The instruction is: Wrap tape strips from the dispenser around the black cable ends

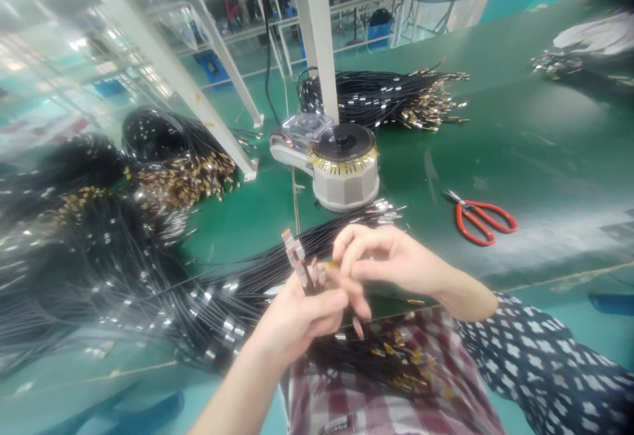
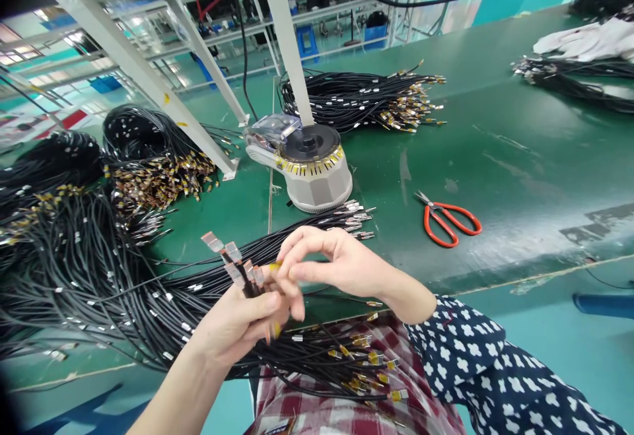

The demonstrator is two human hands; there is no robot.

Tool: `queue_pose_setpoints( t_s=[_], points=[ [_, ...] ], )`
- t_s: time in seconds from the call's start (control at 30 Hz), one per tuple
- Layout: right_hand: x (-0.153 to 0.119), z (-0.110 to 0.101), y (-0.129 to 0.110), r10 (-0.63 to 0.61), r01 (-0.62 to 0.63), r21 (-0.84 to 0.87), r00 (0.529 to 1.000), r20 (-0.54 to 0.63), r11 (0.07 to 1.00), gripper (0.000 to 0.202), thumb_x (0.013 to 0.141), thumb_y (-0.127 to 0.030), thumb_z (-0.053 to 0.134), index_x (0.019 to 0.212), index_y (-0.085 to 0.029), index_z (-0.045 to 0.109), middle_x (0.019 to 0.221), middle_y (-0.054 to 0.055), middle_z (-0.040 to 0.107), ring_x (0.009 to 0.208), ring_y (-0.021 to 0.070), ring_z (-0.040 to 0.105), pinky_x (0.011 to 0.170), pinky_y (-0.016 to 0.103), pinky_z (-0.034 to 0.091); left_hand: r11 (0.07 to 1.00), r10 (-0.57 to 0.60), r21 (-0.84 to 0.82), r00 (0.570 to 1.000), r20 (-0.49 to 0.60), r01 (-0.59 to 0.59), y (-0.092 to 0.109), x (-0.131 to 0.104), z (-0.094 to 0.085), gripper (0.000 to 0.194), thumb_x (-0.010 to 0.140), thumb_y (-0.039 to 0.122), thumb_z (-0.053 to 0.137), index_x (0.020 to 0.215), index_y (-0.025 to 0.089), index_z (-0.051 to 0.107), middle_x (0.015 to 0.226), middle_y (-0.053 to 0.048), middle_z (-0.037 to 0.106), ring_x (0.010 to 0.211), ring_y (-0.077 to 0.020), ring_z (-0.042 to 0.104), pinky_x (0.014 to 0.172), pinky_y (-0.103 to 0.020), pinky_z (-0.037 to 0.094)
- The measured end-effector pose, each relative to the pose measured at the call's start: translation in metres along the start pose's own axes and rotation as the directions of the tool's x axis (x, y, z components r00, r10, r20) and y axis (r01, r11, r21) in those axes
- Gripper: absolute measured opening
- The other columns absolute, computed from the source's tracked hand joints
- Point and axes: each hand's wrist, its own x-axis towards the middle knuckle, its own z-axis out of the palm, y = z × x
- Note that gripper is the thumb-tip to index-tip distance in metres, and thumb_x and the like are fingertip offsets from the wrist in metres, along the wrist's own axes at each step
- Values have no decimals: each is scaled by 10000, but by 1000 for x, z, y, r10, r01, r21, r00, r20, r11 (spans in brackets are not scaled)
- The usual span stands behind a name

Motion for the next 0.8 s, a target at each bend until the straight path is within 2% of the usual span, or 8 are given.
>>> queue_pose_setpoints(
  t_s=[0.1,0.27,0.4,0.5,0.6,0.7,0.8],
  points=[
    [4,-3,-3,-15,1,-133,994,-105,991,103,871,-237,647,857,-203,743,935,31,633,889,155,618,844,311,480,999,31,-20,1000,-3,-31,-1,3,1,218,729,262,794,876,138,692,777,-73,694,373,15,316,408,-186,175],
    [7,16,-9,-75,19,-313,983,-168,950,57,769,-214,761,771,-181,715,896,24,650,880,163,627,888,320,468,998,59,-27,998,-18,-59,-4,8,2,256,698,265,827,730,117,620,602,6,575,403,-12,379,415,-173,233],
    [6,25,-11,-85,-7,-351,965,-246,936,93,791,-169,726,706,-167,686,890,30,652,880,155,630,872,303,479,991,128,53,988,-83,-124,-6,9,1,239,739,277,798,737,118,619,610,6,584,399,-36,476,432,-177,302],
    [6,26,-12,-123,25,-378,964,-237,925,49,778,-179,746,765,-167,700,917,38,667,906,164,635,898,312,475,989,122,96,990,-73,-115,-8,9,1,239,751,294,786,734,120,624,617,-1,602,364,-37,476,389,-171,280],
    [5,25,-13,-121,11,-380,956,-266,925,86,782,-171,734,714,-168,681,884,35,673,880,162,637,867,304,481,988,120,105,990,-68,-113,-10,9,3,217,772,289,769,741,128,625,620,-2,618,356,-46,489,374,-171,295],
    [2,21,-12,-70,-60,-363,940,-334,930,136,801,-191,702,678,-173,645,858,31,673,848,166,631,820,307,482,970,216,148,965,-149,-195,-9,6,6,176,859,316,674,834,142,665,731,-38,678,490,-114,614,491,-223,442],
    [0,18,-11,-16,-116,-347,934,-356,931,170,830,-218,664,670,-178,626,816,24,669,827,170,622,822,323,466,919,356,275,895,-268,-283,-9,2,9,204,907,341,609,889,165,710,782,-35,667,697,-146,627,659,-256,487]
  ],
)
